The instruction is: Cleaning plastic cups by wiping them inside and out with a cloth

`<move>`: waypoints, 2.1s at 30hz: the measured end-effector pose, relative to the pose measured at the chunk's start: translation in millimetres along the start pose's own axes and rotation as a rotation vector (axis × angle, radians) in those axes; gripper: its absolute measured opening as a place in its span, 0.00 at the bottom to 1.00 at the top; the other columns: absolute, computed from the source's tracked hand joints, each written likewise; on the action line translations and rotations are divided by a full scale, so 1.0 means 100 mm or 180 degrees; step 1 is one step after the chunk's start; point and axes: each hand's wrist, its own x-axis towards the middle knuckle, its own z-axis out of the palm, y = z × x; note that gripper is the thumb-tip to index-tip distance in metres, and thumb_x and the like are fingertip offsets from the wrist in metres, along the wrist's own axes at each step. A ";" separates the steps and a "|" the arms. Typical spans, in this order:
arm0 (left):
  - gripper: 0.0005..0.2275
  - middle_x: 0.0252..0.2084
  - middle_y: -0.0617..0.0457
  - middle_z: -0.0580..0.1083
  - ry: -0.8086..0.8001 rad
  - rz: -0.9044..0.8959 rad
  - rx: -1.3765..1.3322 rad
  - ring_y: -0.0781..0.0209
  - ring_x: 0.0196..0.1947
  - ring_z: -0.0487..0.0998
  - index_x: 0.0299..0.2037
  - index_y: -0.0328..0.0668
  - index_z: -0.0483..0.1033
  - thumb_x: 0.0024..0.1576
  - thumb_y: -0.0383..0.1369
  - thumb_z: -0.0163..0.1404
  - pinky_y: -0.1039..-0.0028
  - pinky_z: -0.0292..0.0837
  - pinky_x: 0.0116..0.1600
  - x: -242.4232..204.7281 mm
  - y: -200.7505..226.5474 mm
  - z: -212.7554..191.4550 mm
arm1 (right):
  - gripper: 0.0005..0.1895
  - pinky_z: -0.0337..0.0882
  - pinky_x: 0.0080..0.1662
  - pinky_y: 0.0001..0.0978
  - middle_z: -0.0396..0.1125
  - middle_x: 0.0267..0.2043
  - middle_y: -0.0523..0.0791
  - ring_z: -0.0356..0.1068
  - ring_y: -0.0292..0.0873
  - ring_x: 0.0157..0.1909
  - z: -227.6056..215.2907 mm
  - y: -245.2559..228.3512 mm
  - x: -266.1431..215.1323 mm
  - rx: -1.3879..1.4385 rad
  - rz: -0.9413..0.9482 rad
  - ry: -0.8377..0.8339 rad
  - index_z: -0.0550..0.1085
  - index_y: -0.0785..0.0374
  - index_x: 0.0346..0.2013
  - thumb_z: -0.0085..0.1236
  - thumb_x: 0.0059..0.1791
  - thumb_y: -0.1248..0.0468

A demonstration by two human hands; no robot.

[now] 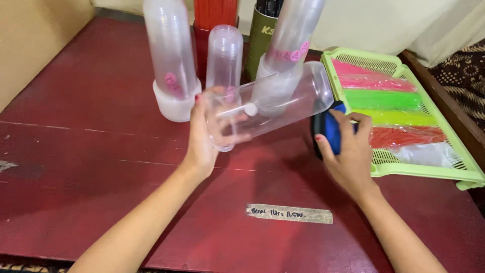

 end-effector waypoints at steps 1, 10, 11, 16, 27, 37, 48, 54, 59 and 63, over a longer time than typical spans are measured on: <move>0.32 0.57 0.35 0.69 0.0005 0.0017 0.0001 0.38 0.56 0.75 0.63 0.51 0.57 0.56 0.62 0.34 0.41 0.80 0.47 0.01 0.03 -0.02 | 0.28 0.71 0.49 0.63 0.56 0.57 0.56 0.66 0.70 0.53 0.10 0.04 0.03 0.0008 -0.0015 0.0007 0.67 0.58 0.66 0.61 0.53 0.56; 0.48 0.67 0.22 0.62 -0.0622 -0.1562 -0.0714 0.26 0.65 0.67 0.67 0.53 0.60 0.41 0.76 0.31 0.26 0.59 0.59 0.20 0.03 -0.26 | 0.35 0.57 0.66 0.60 0.59 0.67 0.53 0.58 0.65 0.68 0.13 -0.13 0.31 -0.0275 -0.0320 -0.0538 0.67 0.51 0.69 0.57 0.50 0.42; 0.53 0.67 0.23 0.63 -0.0912 -0.1811 -0.0647 0.27 0.65 0.68 0.69 0.46 0.60 0.40 0.78 0.29 0.28 0.62 0.58 0.20 0.02 -0.28 | 0.44 0.54 0.67 0.63 0.58 0.69 0.54 0.56 0.63 0.71 0.13 -0.21 0.37 0.0867 -0.0305 -0.0918 0.62 0.55 0.71 0.67 0.43 0.49; 0.64 0.76 0.26 0.47 -0.1099 -0.2461 -0.0729 0.22 0.71 0.55 0.76 0.33 0.43 0.39 0.83 0.27 0.24 0.61 0.53 0.21 -0.12 -0.32 | 0.72 0.59 0.67 0.54 0.45 0.78 0.58 0.53 0.56 0.74 0.17 -0.67 0.53 0.3623 -0.0291 -0.1655 0.38 0.61 0.78 0.78 0.32 0.54; 0.52 0.65 0.27 0.65 -0.1659 -0.2264 -0.1552 0.17 0.54 0.71 0.74 0.71 0.57 0.39 0.84 0.32 0.19 0.64 0.43 0.03 0.06 -0.22 | 0.58 0.58 0.69 0.58 0.56 0.74 0.52 0.56 0.49 0.72 0.14 -0.43 0.90 0.4068 -0.0347 -0.2800 0.54 0.60 0.75 0.76 0.35 0.61; 0.25 0.53 0.54 0.72 -0.1795 -0.0649 0.5022 0.51 0.51 0.75 0.53 0.50 0.73 0.54 0.57 0.47 0.56 0.70 0.49 0.06 0.03 -0.15 | 0.34 0.68 0.46 0.25 0.65 0.59 0.52 0.74 0.46 0.58 0.29 -1.34 1.76 0.2778 -0.0358 0.0193 0.56 0.54 0.57 0.71 0.48 0.58; 0.24 0.68 0.35 0.64 -0.1295 -0.0762 0.5135 0.34 0.65 0.70 0.58 0.51 0.72 0.58 0.54 0.45 0.45 0.68 0.62 0.14 0.08 -0.24 | 0.55 0.62 0.64 0.68 0.62 0.61 0.63 0.64 0.72 0.64 1.06 -1.53 1.79 0.1896 0.0094 -0.0020 0.54 0.57 0.68 0.82 0.38 0.49; 0.22 0.59 0.34 0.71 -0.0583 -0.0593 0.5002 0.30 0.57 0.76 0.53 0.41 0.75 0.59 0.50 0.47 0.45 0.73 0.56 0.07 0.35 -0.13 | 0.54 0.61 0.66 0.63 0.62 0.62 0.63 0.62 0.70 0.65 1.44 -1.13 1.52 0.2331 0.0563 -0.0785 0.55 0.59 0.64 0.78 0.36 0.42; 0.27 0.59 0.34 0.69 -0.0301 -0.0622 0.5083 0.29 0.53 0.78 0.56 0.34 0.72 0.57 0.51 0.48 0.44 0.75 0.52 0.09 0.34 -0.20 | 0.50 0.64 0.65 0.62 0.64 0.62 0.61 0.64 0.70 0.64 1.24 -1.13 1.31 0.2633 0.0469 -0.0918 0.51 0.57 0.66 0.76 0.40 0.52; 0.34 0.61 0.28 0.63 -0.0128 -0.0357 0.4901 0.24 0.49 0.78 0.60 0.25 0.62 0.53 0.48 0.56 0.40 0.76 0.50 0.08 0.33 -0.22 | 0.53 0.65 0.64 0.60 0.63 0.57 0.64 0.66 0.70 0.62 1.23 -1.01 1.08 0.3206 0.0334 -0.0956 0.41 0.61 0.69 0.72 0.44 0.63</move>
